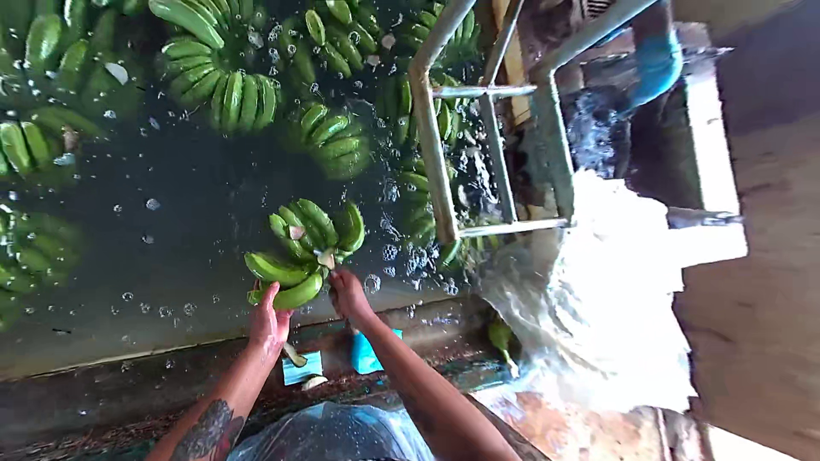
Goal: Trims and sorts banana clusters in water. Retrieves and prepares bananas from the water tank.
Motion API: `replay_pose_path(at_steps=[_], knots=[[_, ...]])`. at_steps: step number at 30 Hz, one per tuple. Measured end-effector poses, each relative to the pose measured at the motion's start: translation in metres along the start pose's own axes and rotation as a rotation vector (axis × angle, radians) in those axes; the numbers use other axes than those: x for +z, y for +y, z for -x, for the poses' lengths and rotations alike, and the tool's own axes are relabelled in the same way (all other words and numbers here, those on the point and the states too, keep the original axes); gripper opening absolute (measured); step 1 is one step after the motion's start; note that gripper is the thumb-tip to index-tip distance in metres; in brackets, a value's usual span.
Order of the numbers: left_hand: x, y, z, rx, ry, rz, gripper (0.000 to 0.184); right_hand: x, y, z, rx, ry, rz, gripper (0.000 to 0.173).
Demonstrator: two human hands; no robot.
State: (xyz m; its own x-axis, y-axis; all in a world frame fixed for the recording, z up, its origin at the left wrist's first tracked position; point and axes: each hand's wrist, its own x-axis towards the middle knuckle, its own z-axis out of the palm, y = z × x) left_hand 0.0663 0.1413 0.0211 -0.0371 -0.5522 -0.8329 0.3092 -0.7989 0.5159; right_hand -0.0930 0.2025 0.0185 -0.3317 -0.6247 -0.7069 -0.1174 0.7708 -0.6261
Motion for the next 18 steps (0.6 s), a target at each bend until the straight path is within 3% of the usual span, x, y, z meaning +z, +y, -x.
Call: replay_pose_path(at_steps=[2,4,6,9,10,13,14,16,18], knots=[[-0.01,-0.002,0.001,0.02,-0.031,-0.015,0.052,-0.008,0.006,0.0,-0.029,-0.074,-0.056,0.037],[-0.011,-0.005,0.006,0.02,-0.016,-0.007,0.051,-0.009,0.01,-0.005,-0.045,0.018,0.11,0.037],[-0.012,-0.005,0.0,0.038,-0.025,-0.023,0.053,0.004,0.015,0.003,0.002,-0.013,-0.059,0.034],[-0.016,0.024,-0.022,0.008,-0.079,-0.171,0.05,-0.021,0.007,0.042,0.092,-0.498,-0.668,0.033],[-0.016,0.041,-0.029,-0.019,-0.106,-0.245,0.049,-0.038,-0.002,0.047,0.063,-0.49,-0.669,0.034],[-0.015,0.08,-0.047,-0.071,-0.119,-0.395,0.051,-0.073,-0.018,0.019,-0.144,-0.031,-0.144,0.022],[-0.011,0.087,-0.055,-0.072,-0.098,-0.404,0.05,-0.078,-0.021,0.004,-0.175,0.03,0.066,0.033],[-0.006,0.093,-0.064,-0.078,-0.054,-0.383,0.05,-0.07,-0.027,-0.01,-0.174,-0.05,0.301,0.048],[-0.007,0.091,-0.062,-0.087,-0.03,-0.337,0.047,-0.05,-0.024,-0.007,-0.122,-0.248,0.353,0.041]])
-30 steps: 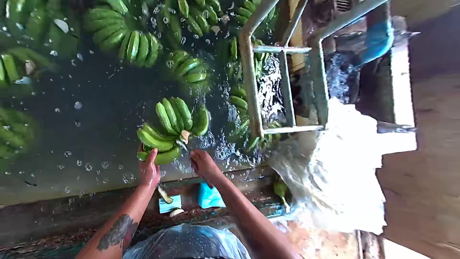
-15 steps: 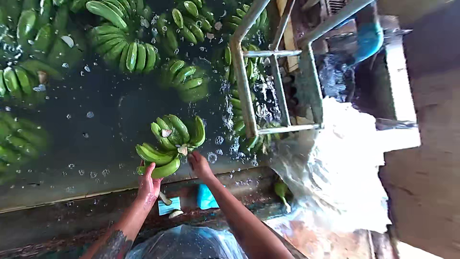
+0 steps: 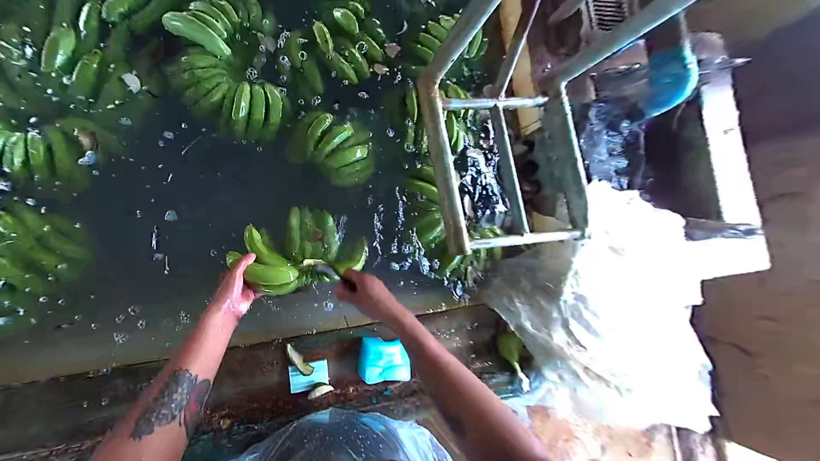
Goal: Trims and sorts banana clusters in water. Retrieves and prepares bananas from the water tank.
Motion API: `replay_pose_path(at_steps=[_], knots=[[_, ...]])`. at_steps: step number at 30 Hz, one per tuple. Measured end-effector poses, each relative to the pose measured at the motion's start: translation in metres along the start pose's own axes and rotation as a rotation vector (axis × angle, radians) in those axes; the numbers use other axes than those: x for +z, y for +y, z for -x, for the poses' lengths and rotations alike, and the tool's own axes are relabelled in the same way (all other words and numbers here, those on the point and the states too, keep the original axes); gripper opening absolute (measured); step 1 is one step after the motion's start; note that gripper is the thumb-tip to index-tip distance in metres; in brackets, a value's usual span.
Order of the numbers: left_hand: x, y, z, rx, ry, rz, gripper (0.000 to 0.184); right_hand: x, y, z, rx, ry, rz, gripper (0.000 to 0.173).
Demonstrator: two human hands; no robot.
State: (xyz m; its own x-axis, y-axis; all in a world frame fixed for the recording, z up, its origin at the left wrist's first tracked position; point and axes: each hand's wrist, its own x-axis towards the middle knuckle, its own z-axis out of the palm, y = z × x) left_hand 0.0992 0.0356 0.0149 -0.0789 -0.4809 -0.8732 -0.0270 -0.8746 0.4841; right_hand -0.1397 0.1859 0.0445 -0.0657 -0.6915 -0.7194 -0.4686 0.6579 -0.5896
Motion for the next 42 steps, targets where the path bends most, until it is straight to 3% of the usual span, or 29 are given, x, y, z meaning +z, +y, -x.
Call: replay_pose_path(at_steps=[2,5,10,13,16,18,20,21,23,24,25,28,29,33,35,37,39,41,42], knots=[[0.0,-0.009,0.006,-0.013,0.013,0.052,0.043,0.018,0.006,0.002,0.115,-0.117,-0.109,0.033],[0.003,-0.03,0.016,-0.007,0.032,0.132,0.042,0.031,0.016,-0.003,0.307,0.035,-0.394,0.031],[0.025,-0.071,0.036,0.12,0.102,0.254,0.048,0.038,-0.007,-0.04,0.306,0.157,-0.599,0.028],[0.038,-0.092,0.046,0.258,0.17,0.262,0.054,0.043,-0.017,-0.05,0.317,0.123,-0.504,0.032],[0.026,-0.082,0.041,0.326,0.151,0.222,0.057,0.027,-0.039,0.016,0.218,-0.071,-0.311,0.035],[0.003,-0.075,0.037,0.313,0.107,0.169,0.057,0.009,-0.041,0.036,0.166,0.068,-0.273,0.034],[-0.017,-0.065,0.032,0.313,0.074,0.094,0.057,-0.019,-0.031,0.007,0.196,0.309,-0.18,0.045],[-0.022,-0.058,0.029,0.323,0.072,0.064,0.058,-0.033,-0.029,-0.018,0.223,0.372,-0.145,0.059],[-0.033,-0.05,0.028,0.342,0.109,0.013,0.057,-0.043,-0.028,-0.066,0.278,0.361,-0.144,0.094],[-0.038,-0.048,0.026,0.345,0.14,-0.003,0.055,-0.038,-0.025,-0.089,0.298,0.328,-0.162,0.104],[-0.045,-0.046,0.022,0.344,0.167,-0.012,0.052,-0.03,-0.022,-0.109,0.304,0.298,-0.195,0.101],[-0.072,-0.049,0.005,0.336,0.239,-0.024,0.049,0.009,-0.007,-0.136,0.284,0.31,-0.349,0.056],[-0.081,-0.05,-0.002,0.321,0.264,-0.027,0.054,0.022,-0.001,-0.135,0.293,0.321,-0.411,0.05],[-0.108,-0.061,-0.022,0.163,0.372,-0.021,0.076,0.057,0.049,-0.093,0.278,0.313,-0.605,0.054],[-0.107,-0.062,-0.027,0.072,0.373,0.0,0.073,0.034,0.062,-0.073,0.271,0.156,-0.317,0.057],[-0.105,-0.067,-0.031,0.059,0.341,-0.01,0.056,-0.009,0.059,-0.069,0.12,-0.118,0.109,0.055],[-0.1,-0.072,-0.028,0.082,0.297,-0.032,0.052,-0.069,-0.002,-0.043,-0.067,-0.336,0.532,0.053],[-0.093,-0.073,-0.024,0.069,0.249,-0.019,0.065,-0.137,-0.1,0.012,-0.261,-0.237,0.552,0.045],[-0.087,-0.074,-0.022,0.042,0.24,-0.014,0.072,-0.169,-0.14,0.043,-0.433,-0.068,0.319,0.037]])
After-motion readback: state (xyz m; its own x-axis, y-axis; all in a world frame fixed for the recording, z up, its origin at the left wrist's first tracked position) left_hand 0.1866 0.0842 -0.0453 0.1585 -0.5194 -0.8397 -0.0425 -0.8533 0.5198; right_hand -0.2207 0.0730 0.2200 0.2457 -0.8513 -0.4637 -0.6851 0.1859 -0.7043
